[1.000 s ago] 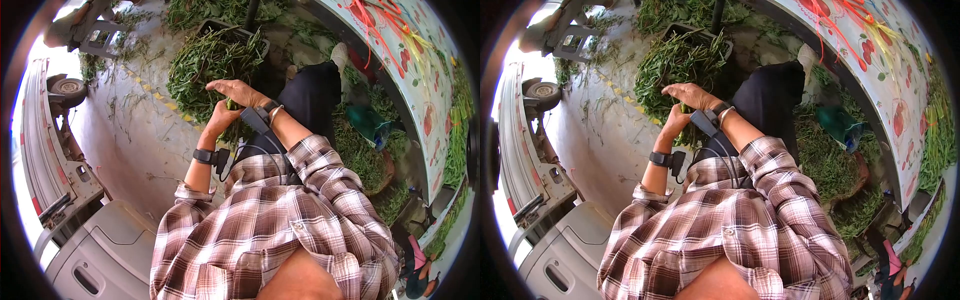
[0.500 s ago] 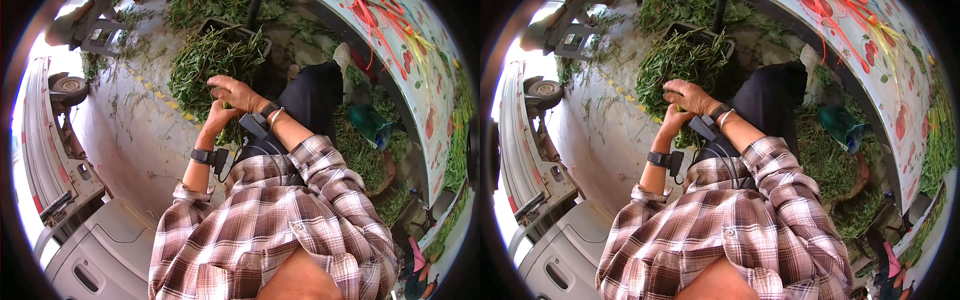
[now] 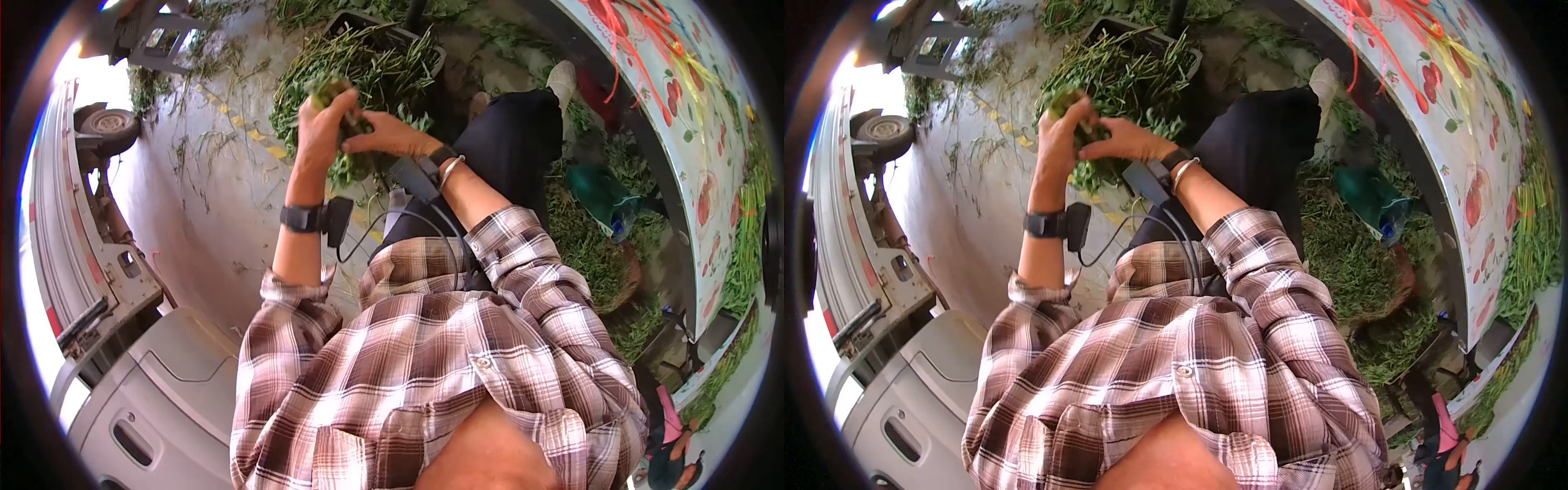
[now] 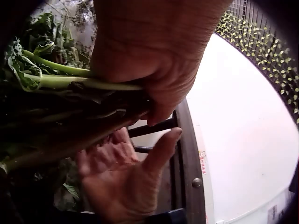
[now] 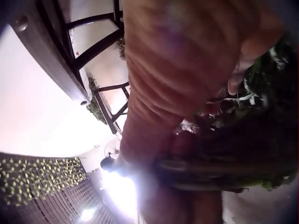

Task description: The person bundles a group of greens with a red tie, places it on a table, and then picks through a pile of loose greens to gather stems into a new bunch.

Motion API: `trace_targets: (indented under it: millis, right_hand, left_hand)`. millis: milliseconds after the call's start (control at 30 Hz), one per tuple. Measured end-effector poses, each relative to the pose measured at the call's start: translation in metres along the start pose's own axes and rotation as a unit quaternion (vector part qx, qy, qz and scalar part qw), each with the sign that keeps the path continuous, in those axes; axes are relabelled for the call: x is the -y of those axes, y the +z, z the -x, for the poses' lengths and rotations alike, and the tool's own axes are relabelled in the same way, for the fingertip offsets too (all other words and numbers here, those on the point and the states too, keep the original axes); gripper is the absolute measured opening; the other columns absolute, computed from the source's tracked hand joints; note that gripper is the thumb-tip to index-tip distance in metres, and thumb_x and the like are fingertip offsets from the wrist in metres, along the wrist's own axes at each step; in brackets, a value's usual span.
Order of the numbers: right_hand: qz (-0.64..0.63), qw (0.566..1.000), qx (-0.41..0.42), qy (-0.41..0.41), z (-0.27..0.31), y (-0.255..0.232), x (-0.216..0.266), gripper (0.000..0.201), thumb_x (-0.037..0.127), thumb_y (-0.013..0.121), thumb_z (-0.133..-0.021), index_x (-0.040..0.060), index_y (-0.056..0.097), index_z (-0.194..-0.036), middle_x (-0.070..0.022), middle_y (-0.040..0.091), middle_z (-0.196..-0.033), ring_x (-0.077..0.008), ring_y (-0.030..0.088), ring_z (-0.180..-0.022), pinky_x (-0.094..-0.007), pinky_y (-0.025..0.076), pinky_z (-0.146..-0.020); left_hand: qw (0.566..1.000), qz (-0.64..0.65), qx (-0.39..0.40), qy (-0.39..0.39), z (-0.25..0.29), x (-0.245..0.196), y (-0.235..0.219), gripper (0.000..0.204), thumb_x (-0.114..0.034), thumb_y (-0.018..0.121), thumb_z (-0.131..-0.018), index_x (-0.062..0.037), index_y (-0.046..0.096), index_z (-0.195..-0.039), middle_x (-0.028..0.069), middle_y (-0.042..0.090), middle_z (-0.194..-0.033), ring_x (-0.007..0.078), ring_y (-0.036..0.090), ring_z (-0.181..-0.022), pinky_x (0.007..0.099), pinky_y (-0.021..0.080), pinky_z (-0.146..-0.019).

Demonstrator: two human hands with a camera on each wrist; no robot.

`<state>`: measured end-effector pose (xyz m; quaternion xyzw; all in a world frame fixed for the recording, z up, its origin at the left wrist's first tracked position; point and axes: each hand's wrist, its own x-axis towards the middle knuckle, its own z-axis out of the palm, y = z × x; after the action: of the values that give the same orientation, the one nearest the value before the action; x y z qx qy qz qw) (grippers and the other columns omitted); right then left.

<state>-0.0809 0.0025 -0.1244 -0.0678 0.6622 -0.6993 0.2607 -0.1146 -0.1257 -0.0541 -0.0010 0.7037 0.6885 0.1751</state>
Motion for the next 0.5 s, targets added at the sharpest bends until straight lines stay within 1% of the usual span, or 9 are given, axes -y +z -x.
trace_targets:
  millis: [67,100,133,200,267,333,367,467,500]
  right_hand:
    - [-0.12,0.992,-0.008,-0.022,0.001,-0.006,-0.001,0.07,0.039,0.079,-0.063,-0.0025,0.053,-0.113,-0.0126,0.057,-0.107,-0.0157,0.05,-0.101,-0.027,0.039,-0.087]
    - [-0.113,0.992,-0.045,-0.042,-0.003,-0.008,-0.004,0.066,0.037,0.082,-0.059,-0.0017,0.054,-0.105,-0.0094,0.057,-0.1,-0.0154,0.052,-0.093,-0.0281,0.042,-0.082]
    - [-0.109,0.993,-0.039,-0.039,-0.006,-0.012,-0.012,0.066,0.037,0.082,-0.059,-0.0017,0.054,-0.105,-0.0094,0.057,-0.1,-0.0154,0.052,-0.093,-0.0281,0.042,-0.082]
    - [-0.056,0.987,-0.119,-0.096,-0.011,-0.018,-0.024,0.064,0.035,0.082,-0.059,-0.0013,0.054,-0.103,-0.008,0.058,-0.097,-0.0151,0.053,-0.089,-0.0276,0.042,-0.079]
    - [-0.073,0.991,-0.09,-0.062,-0.001,-0.023,-0.007,0.062,0.027,0.082,-0.059,-0.0003,0.053,-0.107,-0.0071,0.058,-0.098,-0.0144,0.053,-0.091,-0.0276,0.043,-0.079]
    - [-0.174,0.983,-0.022,-0.046,0.005,-0.024,0.004,0.06,0.017,0.08,-0.059,0.0014,0.053,-0.111,-0.0056,0.058,-0.1,-0.0144,0.054,-0.093,-0.0278,0.045,-0.078]
    - [-0.184,0.978,-0.064,-0.075,0.008,-0.02,0.01,0.056,0.008,0.076,-0.06,0.0029,0.054,-0.111,-0.0041,0.058,-0.1,-0.0143,0.056,-0.091,-0.0284,0.046,-0.079]
    - [-0.152,0.968,-0.146,-0.139,0.008,-0.013,0.006,0.054,0.007,0.075,-0.059,0.0028,0.056,-0.109,-0.0044,0.059,-0.101,-0.0142,0.056,-0.09,-0.0285,0.046,-0.078]
    - [-0.149,0.969,-0.144,-0.137,0.008,-0.012,0.004,0.054,0.007,0.075,-0.059,0.0028,0.056,-0.109,-0.0044,0.059,-0.101,-0.0142,0.056,-0.09,-0.0285,0.046,-0.078]
  left_hand:
    - [0.999,0.031,-0.008,-0.01,-0.003,-0.007,0.017,0.013,-0.01,0.064,-0.077,-0.0005,0.06,-0.085,0.001,0.056,-0.067,0.0087,0.053,-0.059,0.0224,0.042,-0.053]
    - [0.999,0.034,0.013,0.009,-0.008,-0.005,0.019,0.013,-0.009,0.065,-0.076,-0.0007,0.06,-0.085,0.0011,0.057,-0.067,0.0086,0.053,-0.059,0.0223,0.042,-0.053]
    - [0.999,0.04,0.007,0.009,-0.011,-0.004,0.023,0.013,-0.009,0.065,-0.076,-0.0007,0.06,-0.085,0.0011,0.057,-0.067,0.0086,0.053,-0.059,0.0223,0.042,-0.053]
    - [0.999,0.011,0.049,0.018,-0.014,-0.008,0.031,0.016,-0.01,0.068,-0.076,-0.0021,0.06,-0.088,-0.0002,0.056,-0.068,0.0075,0.052,-0.06,0.0214,0.041,-0.054]
    - [0.999,-0.002,0.048,0.014,-0.014,-0.008,0.034,0.019,-0.009,0.071,-0.074,-0.0022,0.06,-0.088,-0.0003,0.057,-0.07,0.007,0.053,-0.061,0.0213,0.043,-0.055]
    - [0.995,0.025,0.093,0.021,-0.015,-0.007,0.037,0.02,-0.008,0.071,-0.074,-0.0024,0.06,-0.089,-0.0004,0.058,-0.072,0.0065,0.053,-0.062,0.0211,0.044,-0.056]
    - [0.995,0.015,0.092,0.032,-0.016,-0.002,0.038,0.018,-0.01,0.07,-0.076,-0.0027,0.06,-0.09,-0.0002,0.059,-0.075,0.0072,0.054,-0.065,0.0222,0.045,-0.059]
    - [0.993,-0.009,0.1,0.062,-0.017,0.003,0.038,0.019,-0.013,0.068,-0.078,-0.0028,0.06,-0.092,0.0001,0.06,-0.077,0.0076,0.055,-0.07,0.0238,0.046,-0.064]
    - [0.994,-0.029,0.091,0.059,-0.015,0.004,0.037,0.02,-0.017,0.067,-0.08,-0.0023,0.061,-0.093,0.0001,0.061,-0.078,0.0078,0.055,-0.074,0.0249,0.046,-0.069]
